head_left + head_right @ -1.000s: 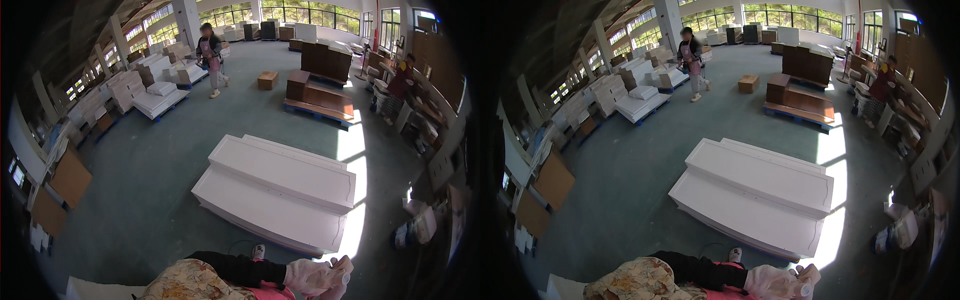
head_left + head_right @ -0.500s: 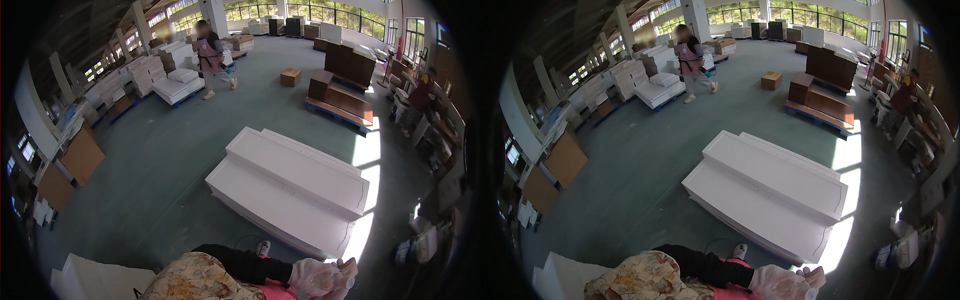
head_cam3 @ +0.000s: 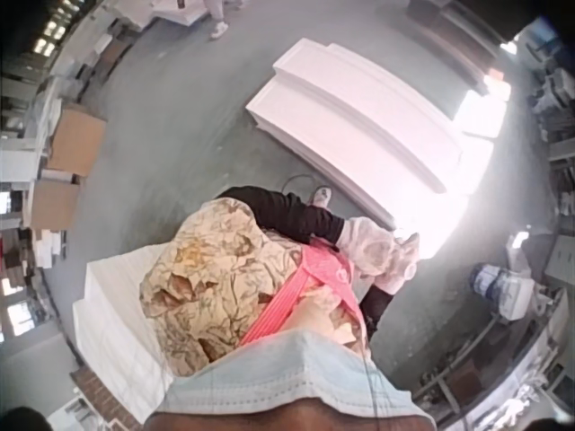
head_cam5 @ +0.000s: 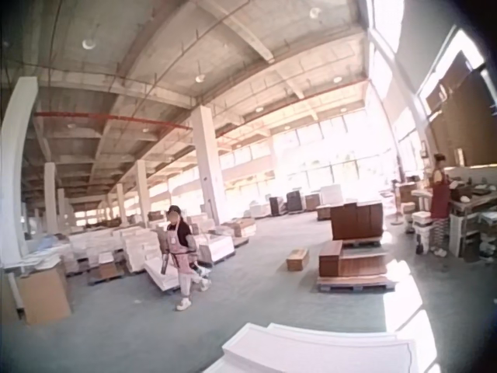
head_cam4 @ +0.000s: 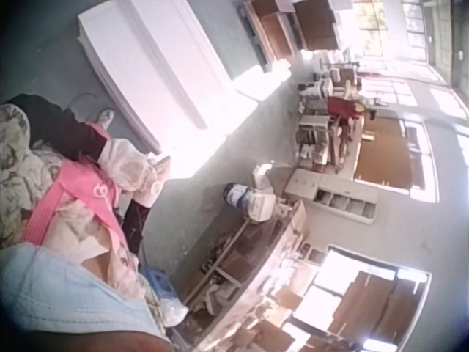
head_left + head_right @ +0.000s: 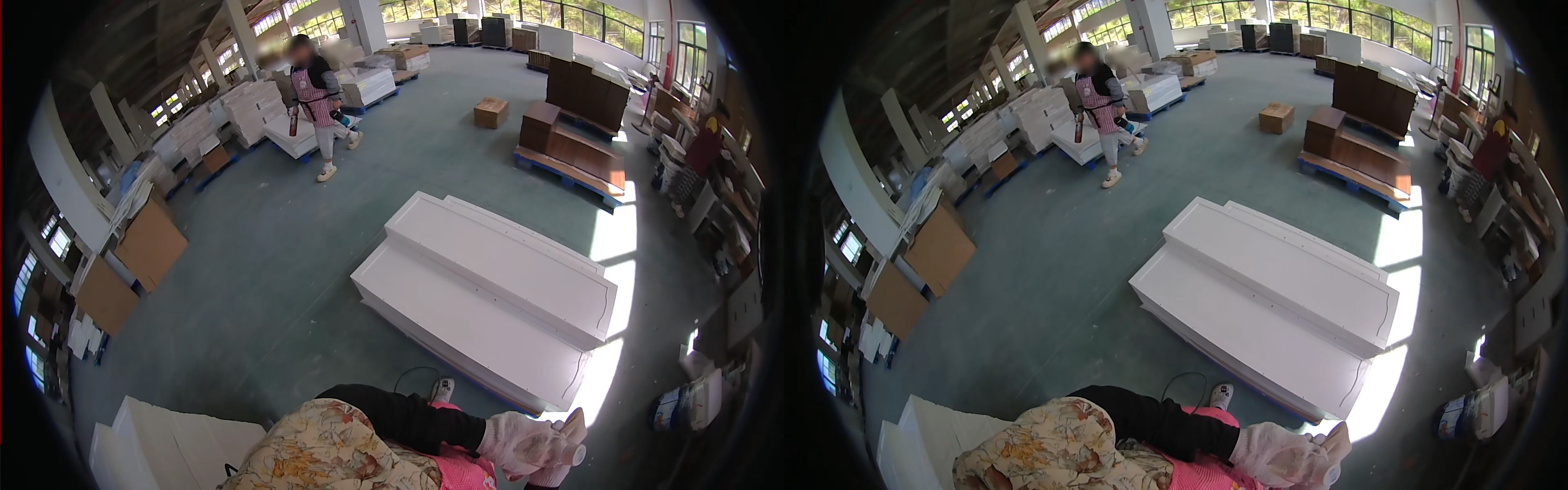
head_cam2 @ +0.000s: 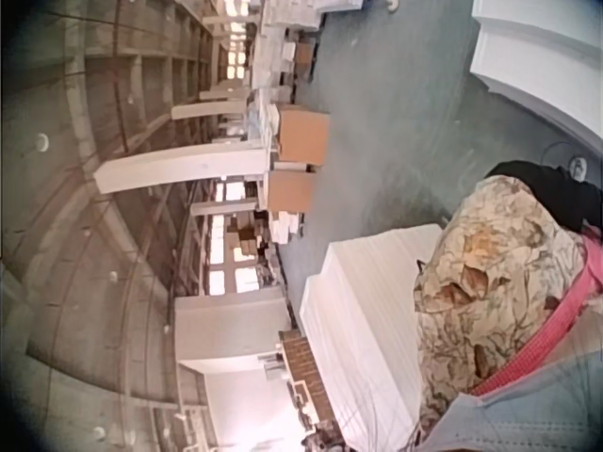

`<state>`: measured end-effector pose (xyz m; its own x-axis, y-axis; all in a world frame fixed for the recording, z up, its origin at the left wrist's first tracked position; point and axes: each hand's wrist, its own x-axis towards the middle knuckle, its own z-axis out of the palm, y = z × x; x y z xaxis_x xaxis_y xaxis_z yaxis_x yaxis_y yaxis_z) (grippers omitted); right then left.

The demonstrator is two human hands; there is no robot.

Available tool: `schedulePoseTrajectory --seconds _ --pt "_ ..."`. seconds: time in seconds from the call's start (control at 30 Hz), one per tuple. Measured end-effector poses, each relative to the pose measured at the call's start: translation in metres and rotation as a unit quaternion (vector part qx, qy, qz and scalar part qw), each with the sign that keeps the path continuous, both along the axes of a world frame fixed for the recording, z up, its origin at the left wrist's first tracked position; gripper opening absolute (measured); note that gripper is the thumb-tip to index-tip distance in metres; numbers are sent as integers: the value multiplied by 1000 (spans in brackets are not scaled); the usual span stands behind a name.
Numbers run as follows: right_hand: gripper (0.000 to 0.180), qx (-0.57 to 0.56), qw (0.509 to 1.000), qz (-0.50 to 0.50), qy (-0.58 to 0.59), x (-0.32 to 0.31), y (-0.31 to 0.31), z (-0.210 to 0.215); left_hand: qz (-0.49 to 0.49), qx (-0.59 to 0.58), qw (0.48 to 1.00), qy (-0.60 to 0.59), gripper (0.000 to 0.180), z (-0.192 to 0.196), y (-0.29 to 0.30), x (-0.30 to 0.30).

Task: Cleaning and wiping down white wooden furniture panels with a cloth and liquid solvent.

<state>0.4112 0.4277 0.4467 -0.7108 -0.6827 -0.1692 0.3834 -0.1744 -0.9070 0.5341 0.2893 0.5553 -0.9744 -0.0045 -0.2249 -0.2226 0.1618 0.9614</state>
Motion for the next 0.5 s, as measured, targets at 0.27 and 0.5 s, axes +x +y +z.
schedulePoseTrajectory --seconds 0.27,0.5 --pt "47 21 991 -113 -64 4 4 43 19 -213 939 271 29 -118 14 -27" --pt "38 19 999 -39 -32 4 14 29 211 75 969 107 49 -112 20 -21"
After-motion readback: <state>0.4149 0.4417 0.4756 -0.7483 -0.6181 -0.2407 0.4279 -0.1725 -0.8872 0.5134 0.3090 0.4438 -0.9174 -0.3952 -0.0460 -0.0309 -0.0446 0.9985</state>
